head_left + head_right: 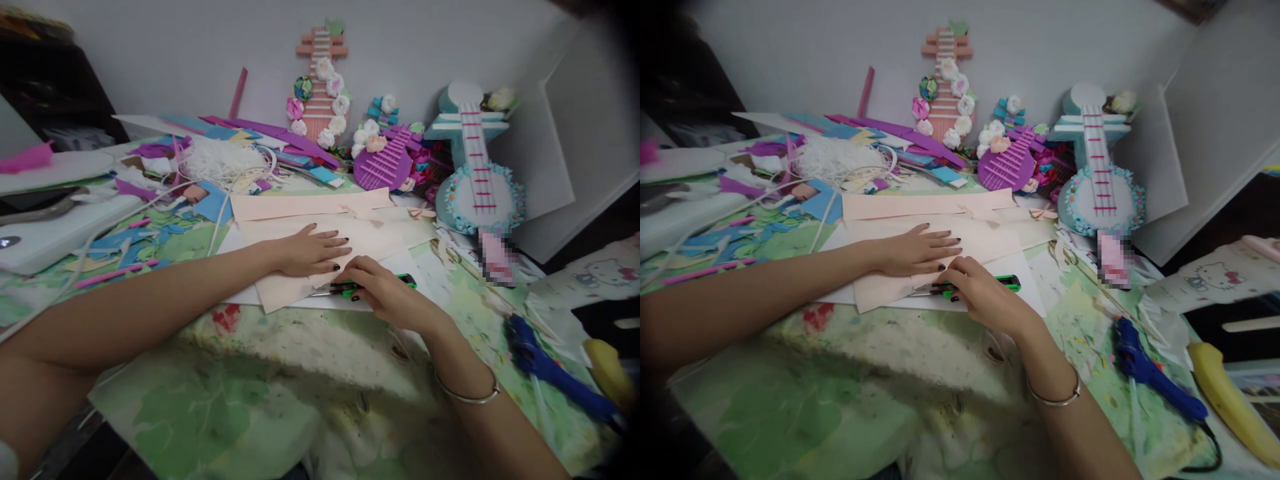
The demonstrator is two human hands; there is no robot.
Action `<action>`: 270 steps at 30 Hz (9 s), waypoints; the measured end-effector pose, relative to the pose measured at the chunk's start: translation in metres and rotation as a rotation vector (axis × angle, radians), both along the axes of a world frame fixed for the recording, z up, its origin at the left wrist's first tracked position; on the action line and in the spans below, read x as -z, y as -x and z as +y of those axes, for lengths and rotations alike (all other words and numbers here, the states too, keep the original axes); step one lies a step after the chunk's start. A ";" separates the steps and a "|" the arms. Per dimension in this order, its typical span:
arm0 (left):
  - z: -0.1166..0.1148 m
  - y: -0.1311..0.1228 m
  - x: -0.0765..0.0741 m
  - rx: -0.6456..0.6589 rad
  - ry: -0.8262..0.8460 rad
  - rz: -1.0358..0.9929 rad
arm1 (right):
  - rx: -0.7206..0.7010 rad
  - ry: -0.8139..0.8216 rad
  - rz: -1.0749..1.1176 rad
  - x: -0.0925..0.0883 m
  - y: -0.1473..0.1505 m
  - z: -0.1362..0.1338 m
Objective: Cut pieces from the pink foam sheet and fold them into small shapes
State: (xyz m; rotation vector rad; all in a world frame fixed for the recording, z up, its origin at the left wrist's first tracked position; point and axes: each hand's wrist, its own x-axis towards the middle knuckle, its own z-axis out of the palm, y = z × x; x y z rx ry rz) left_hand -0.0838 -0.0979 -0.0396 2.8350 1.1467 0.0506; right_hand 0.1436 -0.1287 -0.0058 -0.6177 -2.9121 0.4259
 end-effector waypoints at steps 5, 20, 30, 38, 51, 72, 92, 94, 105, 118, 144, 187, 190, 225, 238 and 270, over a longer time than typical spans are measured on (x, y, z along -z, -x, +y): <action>-0.001 -0.001 -0.001 -0.003 -0.004 -0.004 | -0.037 -0.030 0.016 0.002 0.005 0.000; 0.000 0.000 -0.001 0.000 0.005 -0.018 | 0.005 -0.008 0.000 0.001 0.002 -0.001; 0.001 0.001 -0.001 -0.003 0.017 -0.040 | -0.034 -0.011 0.024 0.000 0.010 -0.007; 0.001 0.000 0.000 -0.006 0.012 -0.019 | -0.031 -0.023 0.039 0.000 0.007 -0.004; 0.001 0.000 -0.001 -0.003 0.016 -0.021 | -0.035 0.000 0.018 0.000 0.010 -0.007; -0.002 -0.003 -0.005 -0.015 -0.002 -0.022 | -0.057 -0.051 0.036 0.009 0.013 -0.007; 0.000 -0.002 0.001 -0.011 -0.018 -0.033 | -0.043 -0.040 0.018 0.008 0.014 -0.010; 0.000 -0.002 0.001 -0.013 -0.016 -0.034 | -0.042 -0.034 0.021 0.007 0.014 -0.010; 0.001 -0.003 0.000 -0.017 0.010 -0.053 | -0.091 -0.040 0.043 0.012 0.022 -0.009; 0.001 -0.003 -0.002 -0.015 0.001 -0.056 | -0.088 -0.059 0.060 0.012 0.021 -0.006; -0.034 0.023 0.006 -0.246 0.032 -0.140 | -0.107 -0.040 0.101 0.006 0.034 -0.003; -0.043 0.014 0.003 -0.214 -0.011 -0.136 | -0.112 0.006 0.136 0.012 0.039 -0.014; -0.046 0.010 0.002 -0.230 0.018 -0.179 | -0.094 0.012 0.145 0.012 0.037 -0.013; -0.088 0.063 -0.004 -0.117 -0.076 -0.114 | -0.005 -0.121 0.122 0.014 0.035 -0.002; -0.091 0.059 0.003 -0.136 -0.001 -0.099 | -0.039 -0.084 0.119 0.013 0.036 -0.008; -0.087 0.058 0.005 -0.190 0.053 -0.171 | -0.054 -0.104 0.107 0.014 0.030 -0.017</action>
